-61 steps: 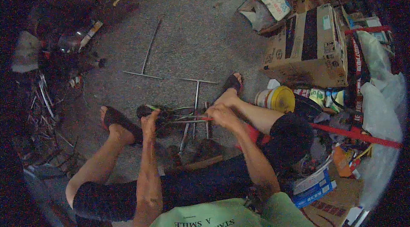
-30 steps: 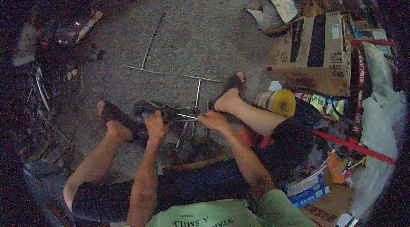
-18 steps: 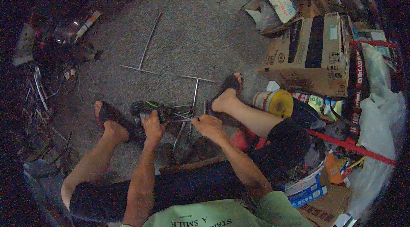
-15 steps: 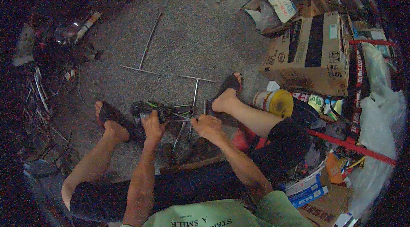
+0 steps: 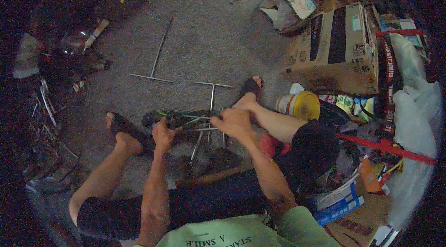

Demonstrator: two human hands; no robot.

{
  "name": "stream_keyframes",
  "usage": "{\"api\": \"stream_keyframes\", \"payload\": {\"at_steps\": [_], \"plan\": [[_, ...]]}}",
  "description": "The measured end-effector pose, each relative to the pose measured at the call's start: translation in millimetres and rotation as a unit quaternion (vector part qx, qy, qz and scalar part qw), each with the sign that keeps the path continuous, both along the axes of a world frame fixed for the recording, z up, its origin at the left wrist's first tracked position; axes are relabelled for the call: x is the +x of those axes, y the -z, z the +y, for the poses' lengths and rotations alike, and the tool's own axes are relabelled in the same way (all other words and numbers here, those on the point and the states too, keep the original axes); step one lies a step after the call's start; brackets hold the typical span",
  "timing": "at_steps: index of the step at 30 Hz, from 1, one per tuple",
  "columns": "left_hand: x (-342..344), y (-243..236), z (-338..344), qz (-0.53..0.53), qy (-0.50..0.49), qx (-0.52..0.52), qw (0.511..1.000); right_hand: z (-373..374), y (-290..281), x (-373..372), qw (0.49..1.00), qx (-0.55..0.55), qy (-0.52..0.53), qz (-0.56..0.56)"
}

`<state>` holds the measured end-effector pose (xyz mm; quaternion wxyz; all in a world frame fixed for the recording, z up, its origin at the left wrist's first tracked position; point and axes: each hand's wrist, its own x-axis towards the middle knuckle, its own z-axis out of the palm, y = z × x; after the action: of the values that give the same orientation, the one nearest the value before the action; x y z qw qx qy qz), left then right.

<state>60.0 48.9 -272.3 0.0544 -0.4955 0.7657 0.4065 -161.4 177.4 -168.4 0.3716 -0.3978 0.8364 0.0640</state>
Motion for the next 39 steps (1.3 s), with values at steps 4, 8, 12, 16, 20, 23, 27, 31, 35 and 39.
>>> {"api": "stream_keyframes", "payload": {"at_steps": [4, 8, 12, 16, 20, 23, 27, 31, 35, 39], "plan": [[7, -4, -10, 0.103, -0.188, 0.083, 0.973, 25, 7, -39, 0.969, -0.203, 0.139, -0.017], [-2, -66, -30, 0.311, -0.324, 0.255, 0.856, 40, 22, -57, 0.892, -0.278, 0.348, -0.076], [-5, -104, -39, 0.400, -0.328, 0.291, 0.804, 26, 20, -32, 0.837, -0.210, 0.485, -0.140], [-15, -146, -37, 0.420, -0.293, 0.269, 0.816, 21, 14, -5, 0.848, -0.197, 0.457, -0.184], [-25, -189, -30, 0.473, -0.243, 0.280, 0.799, 16, -6, 14, 0.820, -0.252, 0.420, -0.296], [-32, -213, -19, 0.504, -0.219, 0.333, 0.766, 9, -28, 35, 0.706, -0.352, 0.474, -0.390], [-42, -222, -2, 0.547, -0.160, 0.375, 0.731, 5, -29, 46, 0.580, -0.412, 0.464, -0.528], [-49, -227, 15, 0.560, -0.170, 0.414, 0.698, 5, -39, 56, 0.317, -0.425, 0.454, -0.716], [-54, -233, 26, 0.542, -0.154, 0.442, 0.698, 20, -28, 52, 0.410, -0.406, 0.468, -0.670], [-49, -235, 26, 0.506, -0.053, 0.447, 0.736, 8, -57, 50, 0.469, -0.423, 0.447, -0.633]]}}
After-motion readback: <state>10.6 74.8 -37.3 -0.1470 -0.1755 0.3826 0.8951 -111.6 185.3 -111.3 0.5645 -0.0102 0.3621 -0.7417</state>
